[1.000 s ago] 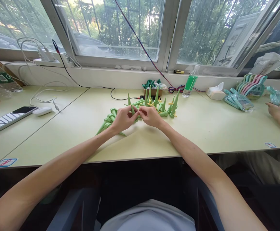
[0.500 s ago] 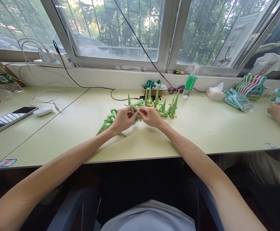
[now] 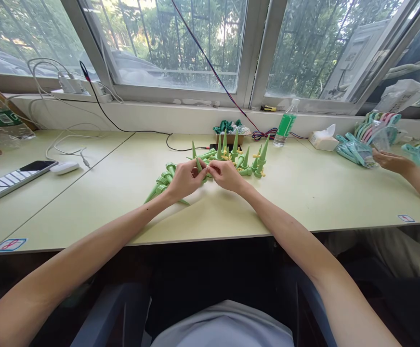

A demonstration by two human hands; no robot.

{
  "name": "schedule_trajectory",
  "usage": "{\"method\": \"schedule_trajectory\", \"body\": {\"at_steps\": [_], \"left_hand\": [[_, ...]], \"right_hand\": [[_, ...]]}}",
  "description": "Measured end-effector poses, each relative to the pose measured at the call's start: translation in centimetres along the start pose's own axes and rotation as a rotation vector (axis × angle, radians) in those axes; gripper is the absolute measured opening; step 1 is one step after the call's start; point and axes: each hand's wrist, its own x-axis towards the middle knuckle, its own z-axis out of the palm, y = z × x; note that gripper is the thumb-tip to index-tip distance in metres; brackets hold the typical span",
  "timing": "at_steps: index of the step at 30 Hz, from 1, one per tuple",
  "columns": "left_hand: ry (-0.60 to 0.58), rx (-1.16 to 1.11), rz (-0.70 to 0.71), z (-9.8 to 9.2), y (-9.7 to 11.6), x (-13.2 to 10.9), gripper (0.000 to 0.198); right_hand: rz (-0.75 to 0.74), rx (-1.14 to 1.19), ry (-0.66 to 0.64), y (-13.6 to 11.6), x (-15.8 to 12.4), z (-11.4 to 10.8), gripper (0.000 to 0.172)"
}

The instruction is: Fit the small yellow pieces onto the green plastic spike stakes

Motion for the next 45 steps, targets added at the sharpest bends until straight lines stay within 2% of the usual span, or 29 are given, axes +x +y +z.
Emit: {"method": "schedule_trajectory", "body": {"at_steps": [45], "left_hand": [[-0.007, -0.022, -0.001, 0.01, 0.0, 0.03, 0.016]], "right_hand": [[0.004, 0.002, 0.005, -0.08, -0.07, 0.09, 0.029]]}}
